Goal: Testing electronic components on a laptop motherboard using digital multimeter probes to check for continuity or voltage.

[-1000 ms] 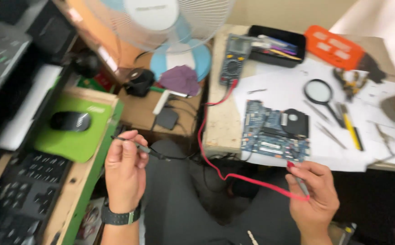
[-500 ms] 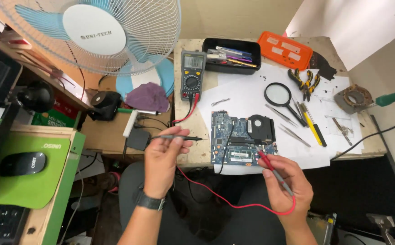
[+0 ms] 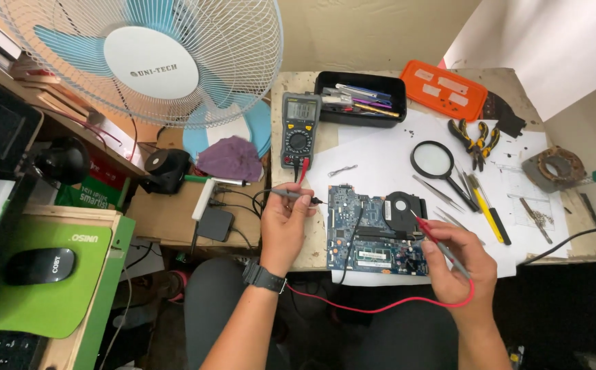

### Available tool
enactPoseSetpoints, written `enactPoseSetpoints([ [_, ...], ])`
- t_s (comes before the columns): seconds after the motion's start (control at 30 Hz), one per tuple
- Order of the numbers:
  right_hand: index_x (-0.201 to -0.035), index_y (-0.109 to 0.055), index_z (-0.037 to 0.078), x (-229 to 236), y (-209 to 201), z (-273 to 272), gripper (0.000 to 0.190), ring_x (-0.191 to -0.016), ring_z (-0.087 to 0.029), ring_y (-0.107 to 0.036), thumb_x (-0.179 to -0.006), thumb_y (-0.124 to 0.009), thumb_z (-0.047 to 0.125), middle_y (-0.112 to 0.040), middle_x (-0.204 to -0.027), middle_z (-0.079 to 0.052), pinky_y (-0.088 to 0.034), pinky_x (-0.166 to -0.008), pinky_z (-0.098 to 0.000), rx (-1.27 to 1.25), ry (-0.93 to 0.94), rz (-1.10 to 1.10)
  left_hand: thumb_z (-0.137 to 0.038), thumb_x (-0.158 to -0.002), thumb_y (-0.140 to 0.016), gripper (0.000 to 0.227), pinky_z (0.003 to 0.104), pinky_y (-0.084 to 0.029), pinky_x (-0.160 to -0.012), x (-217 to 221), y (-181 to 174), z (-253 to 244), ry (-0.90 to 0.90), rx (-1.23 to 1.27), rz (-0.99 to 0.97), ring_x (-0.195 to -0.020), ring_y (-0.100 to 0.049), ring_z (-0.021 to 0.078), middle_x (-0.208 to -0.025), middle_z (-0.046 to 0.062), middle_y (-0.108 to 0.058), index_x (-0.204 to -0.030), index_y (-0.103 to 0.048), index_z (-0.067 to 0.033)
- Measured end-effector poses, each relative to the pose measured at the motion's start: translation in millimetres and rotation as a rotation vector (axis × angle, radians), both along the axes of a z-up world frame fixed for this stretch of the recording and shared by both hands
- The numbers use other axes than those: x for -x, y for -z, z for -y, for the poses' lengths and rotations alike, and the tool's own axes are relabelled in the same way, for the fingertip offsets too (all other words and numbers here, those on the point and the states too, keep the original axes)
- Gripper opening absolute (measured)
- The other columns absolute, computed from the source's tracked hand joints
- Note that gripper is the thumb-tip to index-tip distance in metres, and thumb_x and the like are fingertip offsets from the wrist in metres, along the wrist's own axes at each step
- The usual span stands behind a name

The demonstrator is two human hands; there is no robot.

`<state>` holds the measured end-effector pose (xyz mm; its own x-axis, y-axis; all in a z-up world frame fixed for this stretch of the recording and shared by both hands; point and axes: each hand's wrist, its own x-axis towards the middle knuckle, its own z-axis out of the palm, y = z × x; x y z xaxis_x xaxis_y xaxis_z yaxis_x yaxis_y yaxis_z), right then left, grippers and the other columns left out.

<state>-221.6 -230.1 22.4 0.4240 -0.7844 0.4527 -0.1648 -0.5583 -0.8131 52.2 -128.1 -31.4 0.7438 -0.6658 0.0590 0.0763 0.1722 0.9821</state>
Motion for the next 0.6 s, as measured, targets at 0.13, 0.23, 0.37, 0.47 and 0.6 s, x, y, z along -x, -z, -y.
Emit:
enactPoseSetpoints([
  [0.13,-0.114,-0.068,-0.001,-5,6,8,0.015,-0.119,-0.029,-0.076,-0.1,-0.074,0.002,-0.076,-0.123,-0.021,-0.066,-0.104,-0.0349,0.0,-0.019,0.011,-0.024,-0.103,-0.07,0.022,0.033,-0.072,-0.092,-7,-9,5,-0.021,-0.085,-0.036,-0.099,-0.08,0.0214,-0.116,0.012,-0.078,-0.118,-0.068,-0.0081],
  [0.23,-0.124,-0.072,-0.001,-7,7,10,0.026,-0.117,-0.026,-0.075,-0.098,-0.076,0.004,-0.077,-0.123,-0.017,-0.063,-0.107,-0.0349,-0.013,0.02,-0.051,-0.023,-0.103,-0.071,0.023,0.034,-0.072,-0.087,-10,-8,13,-0.01,-0.038,-0.176,-0.095,-0.085,0.0266,-0.109,0.017,-0.076,-0.12,-0.064,-0.0076],
  [0.37,-0.116,-0.074,0.0,-15,7,20,0.018,-0.113,-0.023,-0.075,-0.098,-0.074,-0.001,-0.078,-0.119,-0.015,-0.061,-0.105,-0.0311,0.018,-0.066,-0.056,-0.017,-0.104,-0.069,0.016,0.033,-0.071,-0.092,-9,-10,20,-0.068,-0.126,-0.046,-0.101,-0.085,0.0229,-0.111,0.012,-0.081,-0.117,-0.064,-0.0103],
  [0.47,-0.11,-0.077,-0.001,-26,6,36,0.016,-0.109,-0.031,-0.078,-0.094,-0.077,-0.004,-0.08,-0.111,-0.019,-0.062,-0.1,-0.0406,0.012,-0.116,-0.015,-0.01,-0.106,-0.069,0.015,0.034,-0.07,-0.09,-11,-9,21,-0.071,-0.156,0.041,-0.102,-0.083,0.0229,-0.111,0.015,-0.082,-0.118,-0.062,-0.0068],
  [0.6,-0.106,-0.081,-0.001,-44,4,54,0.018,-0.105,-0.032,-0.081,-0.089,-0.083,-0.005,-0.082,-0.105,-0.02,-0.063,-0.094,-0.0452,-0.037,-0.18,0.023,-0.008,-0.107,-0.07,0.016,0.032,-0.07,-0.088,-12,-10,19,-0.06,-0.173,0.058,-0.101,-0.08,0.021,-0.11,0.018,-0.081,-0.121,-0.063,-0.0029],
])
